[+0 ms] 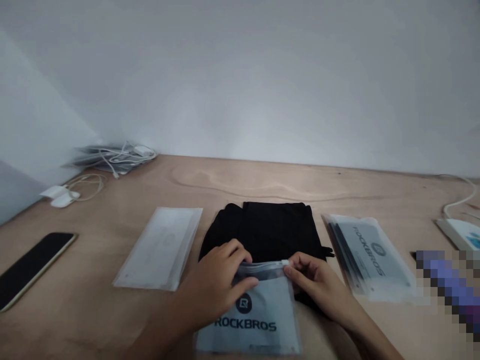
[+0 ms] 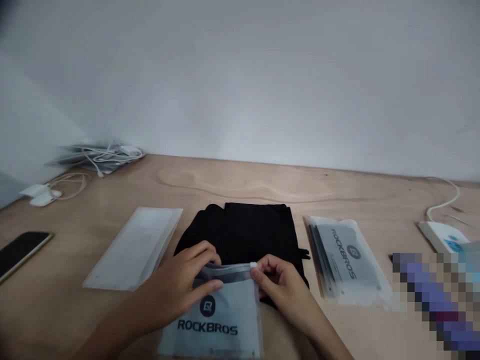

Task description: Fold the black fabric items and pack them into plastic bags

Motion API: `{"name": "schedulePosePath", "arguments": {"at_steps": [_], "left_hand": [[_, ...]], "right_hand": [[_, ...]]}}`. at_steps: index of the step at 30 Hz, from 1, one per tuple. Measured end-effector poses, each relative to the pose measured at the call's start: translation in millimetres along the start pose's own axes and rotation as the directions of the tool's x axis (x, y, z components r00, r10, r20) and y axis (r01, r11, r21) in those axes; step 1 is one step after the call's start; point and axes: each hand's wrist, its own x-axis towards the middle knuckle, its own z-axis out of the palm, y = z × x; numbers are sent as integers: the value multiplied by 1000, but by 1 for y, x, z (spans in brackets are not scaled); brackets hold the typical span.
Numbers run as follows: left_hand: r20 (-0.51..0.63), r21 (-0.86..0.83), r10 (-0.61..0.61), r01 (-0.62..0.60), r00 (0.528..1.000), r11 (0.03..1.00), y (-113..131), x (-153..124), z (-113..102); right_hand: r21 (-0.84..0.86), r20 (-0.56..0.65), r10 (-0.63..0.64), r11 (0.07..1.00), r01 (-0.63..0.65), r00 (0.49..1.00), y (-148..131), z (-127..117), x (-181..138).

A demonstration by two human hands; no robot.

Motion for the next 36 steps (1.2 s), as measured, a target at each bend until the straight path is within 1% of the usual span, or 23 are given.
{"name": "schedulePosePath", "arguments": {"at_steps": [2, 4, 6, 7, 9, 11, 13, 16, 19, 21, 22, 23, 24, 26, 27, 28, 29, 30, 31, 32, 33, 34, 36], "left_hand": [[53, -60, 6, -3, 999, 998, -5, -8, 0], [77, -107, 56, -47, 995, 993, -6, -13, 2], [52, -93, 102, -96, 993, 991, -1, -16, 5], [30, -69, 123, -121, 992, 990, 2, -17, 6], [-6, -16, 158, -158, 987, 987, 12, -19, 6], [-20, 23, 186, -186, 982, 982, 22, -21, 4], [-5, 44, 203, -203, 979, 978, 31, -23, 4], [-22, 61, 244, -242, 970, 968, 35, -25, 10], [-84, 109, 287, -277, 954, 955, 29, -27, 22], [-178, 143, 348, -325, 921, 935, 23, -31, 29], [-263, 162, 355, -322, 897, 933, 20, -34, 33], [-390, 182, 331, -280, 859, 942, 17, -38, 36], [-542, 186, 264, -192, 798, 964, 14, -42, 40], [-795, 55, 25, 31, 606, 998, 10, -48, 48], [-841, -86, -125, 98, 527, 991, 8, -49, 52], [-826, -250, -271, 110, 494, 962, 5, -49, 55], [-754, -414, -400, 97, 521, 905, 3, -48, 59], [-637, -562, -500, 90, 586, 822, 2, -46, 61], [-510, -676, -564, 103, 650, 730, 0, -43, 62], [-403, -751, -606, 130, 686, 647, -2, -40, 61], [-333, -796, -640, 158, 693, 585, -4, -38, 58], [-302, -817, -673, 181, 675, 548, -7, -36, 52], [-324, -812, -722, 212, 611, 543, -15, -37, 33]], "right_hand": [[-64, 2, -21, 998, 21, 1000, -10, -3, 0], [-209, 49, -135, 967, 142, 990, -27, -5, 4], [-338, 235, -204, 900, 276, 950, -46, -4, 13], [-370, 357, -186, 872, 321, 916, -54, -3, 18], [-407, 555, -75, 844, 349, 829, -66, 1, 30], [-463, 634, 46, 822, 331, 772, -71, 7, 40], [-504, 648, 119, 808, 306, 752, -69, 15, 46], [-529, 645, 155, 797, 291, 748, -60, 28, 48], [-570, 584, 147, 774, 274, 799, -51, 35, 42], [-522, 534, 115, 824, 219, 838, -47, 31, 36], [-460, 502, 92, 870, 175, 860, -46, 27, 32], [-380, 456, 68, 917, 125, 887, -46, 21, 27], [-285, 396, 46, 955, 75, 917, -46, 16, 23], [-73, 259, 5, 997, 14, 966, -44, 7, 15], [23, 203, -14, 1000, 9, 979, -43, 5, 12], [91, 163, -26, 996, 11, 986, -41, 4, 10], [132, 137, -35, 991, 17, 990, -38, 6, 8], [149, 117, -46, 988, 29, 992, -35, 9, 8], [146, 91, -58, 988, 44, 994, -30, 12, 8], [133, 44, -71, 989, 64, 997, -26, 14, 9], [121, -23, -78, 989, 81, 997, -20, 16, 11], [123, -101, -76, 988, 88, 992, -15, 16, 12], [192, -235, -28, 979, 74, 972, -6, 11, 15]]}}
